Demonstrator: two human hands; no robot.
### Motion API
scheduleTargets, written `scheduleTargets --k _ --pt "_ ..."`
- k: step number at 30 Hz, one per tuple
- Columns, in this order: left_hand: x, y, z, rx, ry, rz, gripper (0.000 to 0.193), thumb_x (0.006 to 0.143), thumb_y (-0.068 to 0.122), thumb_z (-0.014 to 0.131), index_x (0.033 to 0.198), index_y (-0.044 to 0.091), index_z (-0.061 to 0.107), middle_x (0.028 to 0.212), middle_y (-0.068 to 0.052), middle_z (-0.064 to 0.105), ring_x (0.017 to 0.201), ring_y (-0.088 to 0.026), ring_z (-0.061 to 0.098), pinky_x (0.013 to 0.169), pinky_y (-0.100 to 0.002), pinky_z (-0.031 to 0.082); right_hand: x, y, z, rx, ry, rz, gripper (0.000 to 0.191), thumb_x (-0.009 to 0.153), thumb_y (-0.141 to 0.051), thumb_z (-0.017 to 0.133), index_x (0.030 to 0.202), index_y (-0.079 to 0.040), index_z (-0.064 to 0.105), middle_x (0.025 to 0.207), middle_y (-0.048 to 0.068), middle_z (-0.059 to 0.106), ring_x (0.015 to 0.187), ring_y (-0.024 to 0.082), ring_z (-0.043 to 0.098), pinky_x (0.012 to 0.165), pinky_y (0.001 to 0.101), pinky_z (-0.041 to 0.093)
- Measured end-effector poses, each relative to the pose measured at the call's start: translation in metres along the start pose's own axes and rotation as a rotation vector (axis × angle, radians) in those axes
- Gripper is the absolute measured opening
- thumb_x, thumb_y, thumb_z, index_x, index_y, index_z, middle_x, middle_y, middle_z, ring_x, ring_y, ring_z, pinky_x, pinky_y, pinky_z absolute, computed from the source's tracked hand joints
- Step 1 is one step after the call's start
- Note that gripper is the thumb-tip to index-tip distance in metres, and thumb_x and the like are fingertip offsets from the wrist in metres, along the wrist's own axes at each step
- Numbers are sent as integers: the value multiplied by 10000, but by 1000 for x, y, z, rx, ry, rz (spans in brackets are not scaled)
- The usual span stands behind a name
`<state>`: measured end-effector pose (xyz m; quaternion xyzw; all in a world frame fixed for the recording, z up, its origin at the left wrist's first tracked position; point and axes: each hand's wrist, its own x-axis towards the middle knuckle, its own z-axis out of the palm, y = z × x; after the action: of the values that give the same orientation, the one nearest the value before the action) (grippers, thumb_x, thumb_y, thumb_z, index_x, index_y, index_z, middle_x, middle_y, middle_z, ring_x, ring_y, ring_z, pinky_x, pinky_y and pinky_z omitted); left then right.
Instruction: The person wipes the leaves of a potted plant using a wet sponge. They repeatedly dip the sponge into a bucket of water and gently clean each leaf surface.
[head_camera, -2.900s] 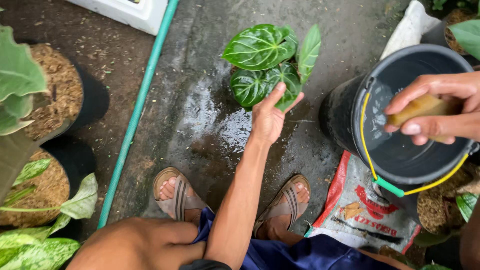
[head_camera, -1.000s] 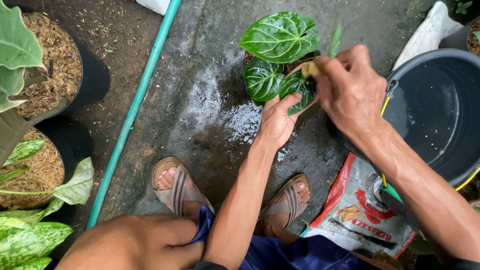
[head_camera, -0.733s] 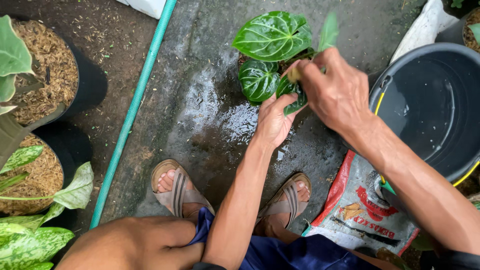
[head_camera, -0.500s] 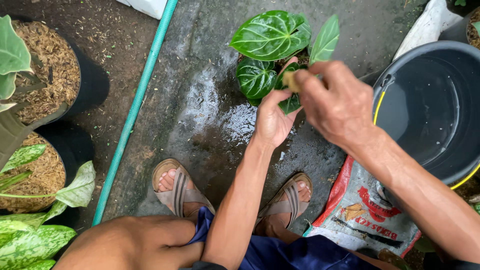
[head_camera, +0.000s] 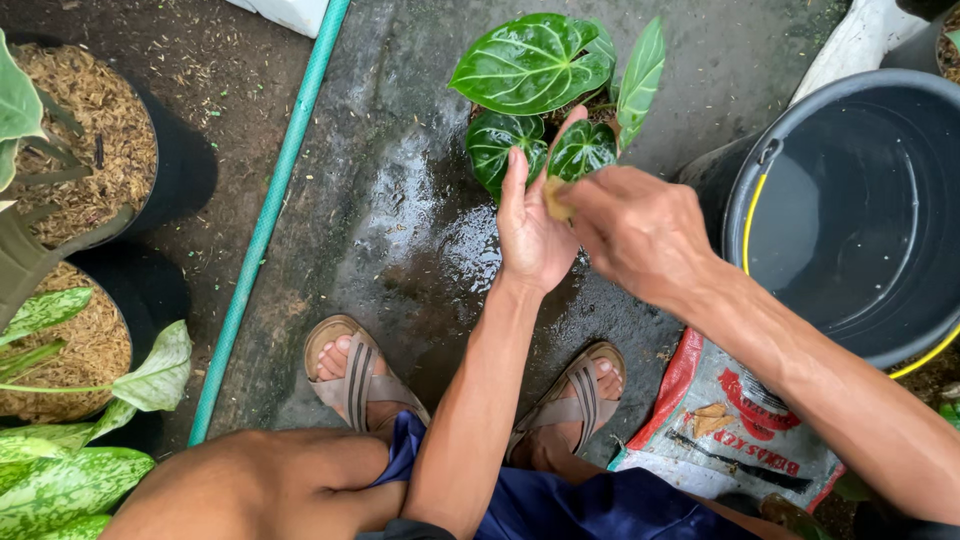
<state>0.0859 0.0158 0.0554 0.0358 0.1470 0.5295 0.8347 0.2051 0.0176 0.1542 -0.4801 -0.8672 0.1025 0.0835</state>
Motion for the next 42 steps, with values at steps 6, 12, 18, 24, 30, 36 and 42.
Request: scheduleTargets --k 6,12,18,24,30,36,42 --pt "1 -4 -2 -82 -15 -4 754 1089 640 251 1630 132 388 1504 -82 548 1405 -237 477 1231 -454 319 -1 -3 0 -171 126 -96 309 806 0 747 1103 -42 672 1155 103 730 856 252 664 723 388 565" --pt "1 -3 -15 -115 -75 47 785 1121 632 290 1601 23 420 1514 -132 546 1405 -268 496 1245 -443 322 -10 -1 -11 -120 134 -178 311 859 -25 712 1169 -33 680 1202 89 709 840 231 625 714 360 544" --pt "3 -2 -15 -134 -36 38 744 1110 578 353 1529 -26 468 1491 -133 573 1437 -255 488 1280 -431 282 2 25 -9 -815 188 -377 364 908 -145 698 1241 0 679 1168 116 675 941 185 639 716 280 481" --pt "6 -6 -19 25 161 14 966 964 631 508 1617 -41 273 1604 -177 369 1461 -262 335 1207 -502 147 -5 21 -4 -645 233 -267 284 1002 -103 710 1258 13 669 1191 129 673 873 180 591 710 303 468" --pt "8 -7 -15 8 245 -28 1114 875 666 594 1613 11 75 1639 -200 263 1490 -284 288 1246 -534 129 2 24 -5 -714 194 -251 282 1017 -131 718 1255 14 672 1156 105 664 855 155 592 669 281 457" --pt "5 -7 -14 -27 49 39 895 1029 631 473 1587 -59 352 1518 -182 484 1424 -265 461 1267 -465 269 -3 14 -2 -555 184 -265 330 881 -106 699 1198 -15 688 1186 109 680 842 191 609 680 311 495" --pt "6 -6 -18 -52 9 36 769 1107 605 369 1529 -26 485 1415 -167 604 1331 -259 546 1205 -424 352 -8 14 -9 -26 52 -228 270 851 -6 680 1105 -97 685 1164 35 705 923 227 635 757 374 573"
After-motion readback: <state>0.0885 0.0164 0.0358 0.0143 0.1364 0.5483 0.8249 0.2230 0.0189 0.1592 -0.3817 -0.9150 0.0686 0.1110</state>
